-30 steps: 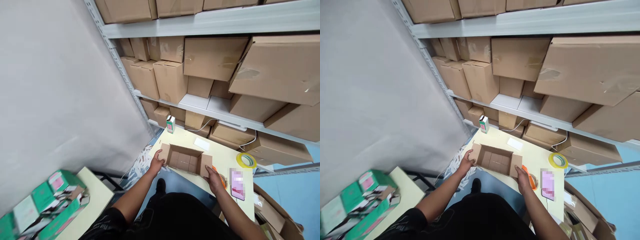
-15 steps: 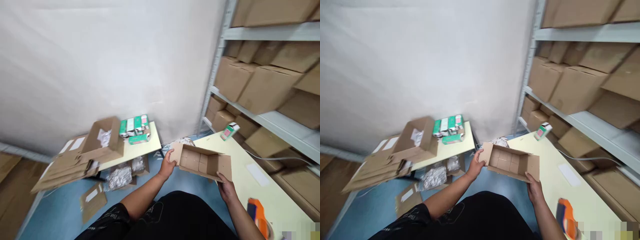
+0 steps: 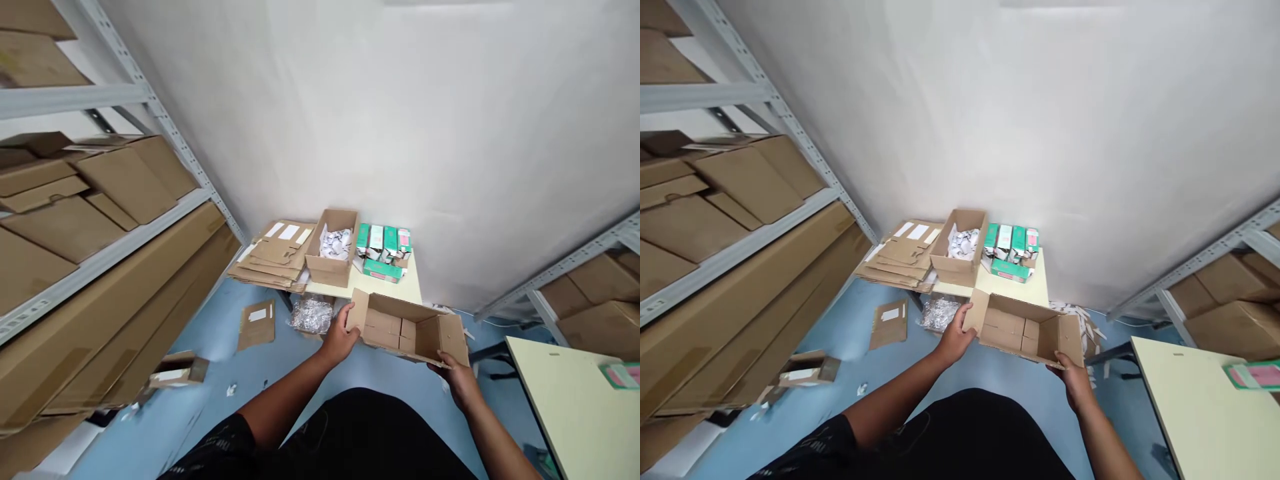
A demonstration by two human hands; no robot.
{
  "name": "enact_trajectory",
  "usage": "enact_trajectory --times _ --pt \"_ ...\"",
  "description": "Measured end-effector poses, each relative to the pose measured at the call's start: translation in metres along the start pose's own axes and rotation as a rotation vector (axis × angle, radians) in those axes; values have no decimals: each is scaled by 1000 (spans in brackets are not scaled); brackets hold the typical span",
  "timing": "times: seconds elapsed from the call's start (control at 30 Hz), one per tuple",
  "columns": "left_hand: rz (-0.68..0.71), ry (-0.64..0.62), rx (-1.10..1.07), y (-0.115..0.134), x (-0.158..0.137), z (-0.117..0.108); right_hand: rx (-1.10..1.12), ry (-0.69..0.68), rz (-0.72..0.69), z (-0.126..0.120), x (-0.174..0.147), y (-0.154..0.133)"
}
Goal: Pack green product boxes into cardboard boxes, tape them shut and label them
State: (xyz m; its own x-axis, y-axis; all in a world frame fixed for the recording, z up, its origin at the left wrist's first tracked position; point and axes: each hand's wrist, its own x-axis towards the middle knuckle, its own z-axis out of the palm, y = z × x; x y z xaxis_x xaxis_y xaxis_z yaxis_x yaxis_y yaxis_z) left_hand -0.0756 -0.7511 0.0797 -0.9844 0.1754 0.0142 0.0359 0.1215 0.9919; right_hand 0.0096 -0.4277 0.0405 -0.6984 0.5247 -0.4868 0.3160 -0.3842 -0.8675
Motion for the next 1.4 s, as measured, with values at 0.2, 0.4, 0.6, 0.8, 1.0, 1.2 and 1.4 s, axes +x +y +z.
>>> enact_trajectory --times 0.2,0.4,0.6,0.8,1.0,1.2,1.4 --pt "56 19 105 22 43 -101 -92 9 -33 67 5 -3" --pt "127 47 345 50 131 -156 -248 16 -48 92 26 -12" --pt "-43 -140 835 55 248 -157 -296 -41 22 111 53 -26" --pt "-302 -241 1133 37 343 -142 -293 -78 87 117 96 -35" --pt "-385 -287 1250 8 399 -118 -295 -102 152 117 124 -45" --pt "-311 -257 1250 -26 477 -103 -414 -74 100 133 115 -67" --pt "-277 -250 1223 -72 545 -87 -377 51 206 157 87 -62"
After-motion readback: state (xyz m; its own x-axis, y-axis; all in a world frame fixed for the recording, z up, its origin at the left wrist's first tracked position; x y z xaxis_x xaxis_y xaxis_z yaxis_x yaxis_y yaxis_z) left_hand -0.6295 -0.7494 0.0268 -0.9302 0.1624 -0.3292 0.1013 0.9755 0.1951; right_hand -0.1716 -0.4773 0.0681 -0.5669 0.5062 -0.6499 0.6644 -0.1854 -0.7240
